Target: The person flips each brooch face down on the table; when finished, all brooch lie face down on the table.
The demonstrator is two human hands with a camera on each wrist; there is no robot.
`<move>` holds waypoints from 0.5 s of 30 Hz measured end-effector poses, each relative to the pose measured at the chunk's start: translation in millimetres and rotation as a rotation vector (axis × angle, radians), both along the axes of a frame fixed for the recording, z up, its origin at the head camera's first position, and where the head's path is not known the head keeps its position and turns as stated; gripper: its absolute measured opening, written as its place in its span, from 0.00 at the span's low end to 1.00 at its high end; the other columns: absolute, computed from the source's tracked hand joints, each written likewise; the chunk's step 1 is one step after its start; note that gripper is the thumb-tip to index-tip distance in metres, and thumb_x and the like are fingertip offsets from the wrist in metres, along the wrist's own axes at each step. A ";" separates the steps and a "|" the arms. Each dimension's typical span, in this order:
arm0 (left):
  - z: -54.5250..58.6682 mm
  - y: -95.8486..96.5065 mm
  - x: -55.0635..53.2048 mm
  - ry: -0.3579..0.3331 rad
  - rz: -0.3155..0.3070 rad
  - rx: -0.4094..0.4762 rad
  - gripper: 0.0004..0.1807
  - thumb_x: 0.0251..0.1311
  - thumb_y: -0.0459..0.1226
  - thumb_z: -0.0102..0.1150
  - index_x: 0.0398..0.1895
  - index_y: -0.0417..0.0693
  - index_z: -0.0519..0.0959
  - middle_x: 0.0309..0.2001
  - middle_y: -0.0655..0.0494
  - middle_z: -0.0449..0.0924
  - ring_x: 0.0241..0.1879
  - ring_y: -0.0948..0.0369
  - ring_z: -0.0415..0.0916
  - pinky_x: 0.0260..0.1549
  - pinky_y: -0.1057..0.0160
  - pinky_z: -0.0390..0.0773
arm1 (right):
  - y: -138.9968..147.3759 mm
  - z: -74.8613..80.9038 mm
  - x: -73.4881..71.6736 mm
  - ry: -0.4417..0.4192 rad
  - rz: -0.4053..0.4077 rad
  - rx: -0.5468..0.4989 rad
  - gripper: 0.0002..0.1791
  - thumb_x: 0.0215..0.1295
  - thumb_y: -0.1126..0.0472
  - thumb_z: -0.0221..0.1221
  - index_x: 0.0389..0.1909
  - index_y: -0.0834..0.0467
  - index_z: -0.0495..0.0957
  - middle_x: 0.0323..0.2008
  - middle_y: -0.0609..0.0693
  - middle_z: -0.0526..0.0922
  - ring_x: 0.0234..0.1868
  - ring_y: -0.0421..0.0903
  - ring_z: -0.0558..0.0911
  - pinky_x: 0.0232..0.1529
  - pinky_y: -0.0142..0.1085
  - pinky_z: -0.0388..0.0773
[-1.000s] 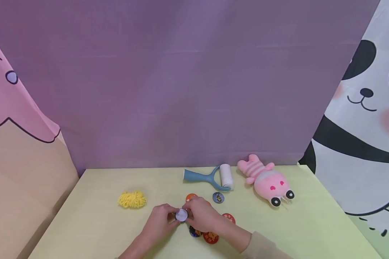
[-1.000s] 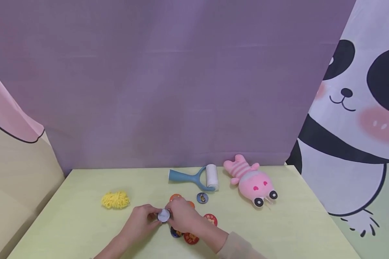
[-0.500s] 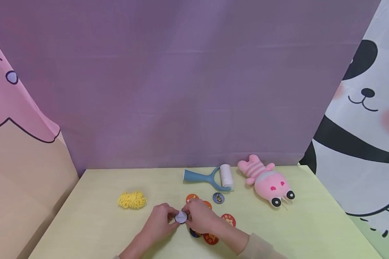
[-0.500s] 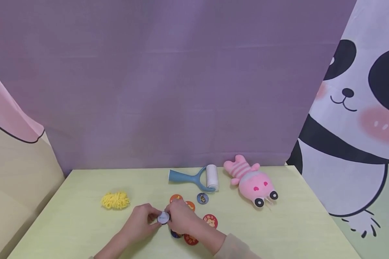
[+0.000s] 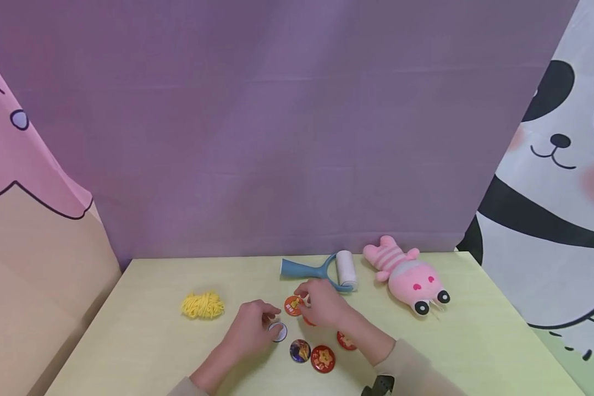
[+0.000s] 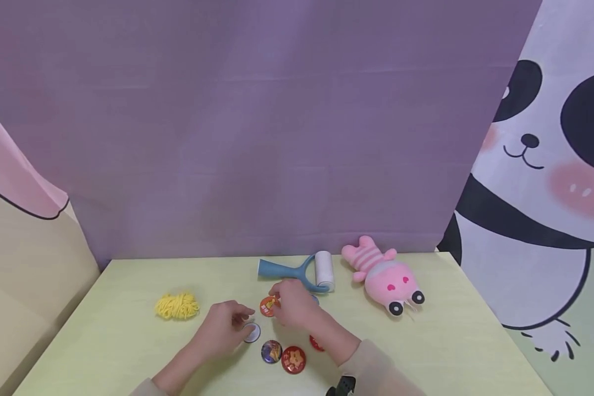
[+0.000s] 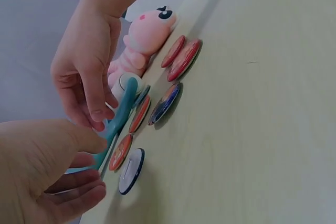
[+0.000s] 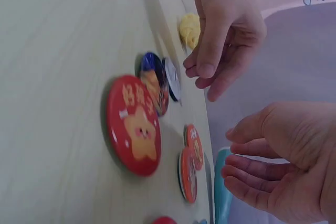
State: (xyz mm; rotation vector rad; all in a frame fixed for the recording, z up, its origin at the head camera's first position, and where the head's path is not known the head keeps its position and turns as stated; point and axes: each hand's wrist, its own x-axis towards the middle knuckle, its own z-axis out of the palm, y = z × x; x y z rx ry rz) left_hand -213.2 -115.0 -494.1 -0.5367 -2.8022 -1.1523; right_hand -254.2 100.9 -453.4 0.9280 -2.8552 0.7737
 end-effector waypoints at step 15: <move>-6.5 26.6 -32.1 0.017 0.021 -0.031 0.17 0.56 0.33 0.76 0.49 0.36 0.89 0.43 0.48 0.91 0.35 0.62 0.77 0.36 0.67 0.81 | 1.0 -20.6 -3.7 0.043 -0.023 0.014 0.19 0.56 0.62 0.76 0.47 0.67 0.87 0.42 0.58 0.91 0.42 0.52 0.85 0.45 0.46 0.86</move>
